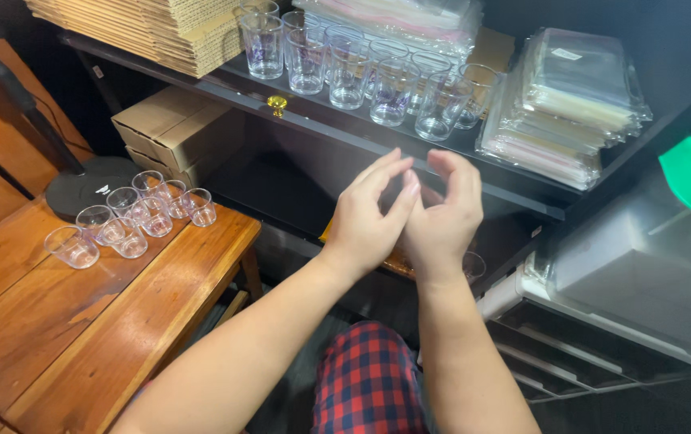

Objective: The person places a cardboard box on a shelf and then moves a stack of small clear glasses from a wooden table to the shelf. The glasses are handled one by one and arranged in rows on the shelf surface.

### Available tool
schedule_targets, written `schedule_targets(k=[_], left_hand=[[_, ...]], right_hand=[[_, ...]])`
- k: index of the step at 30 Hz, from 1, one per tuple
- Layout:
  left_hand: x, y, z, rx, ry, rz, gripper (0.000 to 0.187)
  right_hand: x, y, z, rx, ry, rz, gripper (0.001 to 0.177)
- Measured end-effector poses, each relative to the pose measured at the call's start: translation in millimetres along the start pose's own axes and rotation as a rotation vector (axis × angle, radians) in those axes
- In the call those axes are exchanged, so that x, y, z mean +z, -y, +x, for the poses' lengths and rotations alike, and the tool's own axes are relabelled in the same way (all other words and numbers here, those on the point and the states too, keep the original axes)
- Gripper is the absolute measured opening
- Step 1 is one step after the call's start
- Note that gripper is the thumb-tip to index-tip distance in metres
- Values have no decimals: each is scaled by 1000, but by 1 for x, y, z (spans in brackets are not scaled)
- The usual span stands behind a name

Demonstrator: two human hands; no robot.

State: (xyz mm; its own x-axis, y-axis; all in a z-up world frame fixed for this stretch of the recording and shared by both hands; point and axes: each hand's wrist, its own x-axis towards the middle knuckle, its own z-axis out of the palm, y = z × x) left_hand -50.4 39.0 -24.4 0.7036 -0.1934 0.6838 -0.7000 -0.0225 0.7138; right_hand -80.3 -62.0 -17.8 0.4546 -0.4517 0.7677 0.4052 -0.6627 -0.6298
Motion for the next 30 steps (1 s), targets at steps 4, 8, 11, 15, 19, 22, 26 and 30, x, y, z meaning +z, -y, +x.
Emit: schedule_targets(k=[4,8,11,15,19,22,26,30], left_hand=[[-17,19,-28,-82,-16,-17,38],[-41,42,-58,-276,-14,-22,40],[-59,57,-81,-391,-32,-27,40],[-86,76,-109,-570,-68,4,42],[-112,109,-130,-674,-85,45,43],[-133,131,-141,-773,-65,99,44],[-153,158,-153,-827,-111,86,46],[-170,198,-165,-831,-190,80,45]], right_hand=[[19,-11,-28,44,54,57,23],[41,-18,-60,68,172,70,15],[62,-23,-89,134,258,132,12],[90,-31,-129,222,424,152,12],[120,-41,-161,270,541,156,12],[143,-46,-179,312,634,151,12],[175,-54,-201,410,740,189,15],[205,-60,-215,478,790,271,17]])
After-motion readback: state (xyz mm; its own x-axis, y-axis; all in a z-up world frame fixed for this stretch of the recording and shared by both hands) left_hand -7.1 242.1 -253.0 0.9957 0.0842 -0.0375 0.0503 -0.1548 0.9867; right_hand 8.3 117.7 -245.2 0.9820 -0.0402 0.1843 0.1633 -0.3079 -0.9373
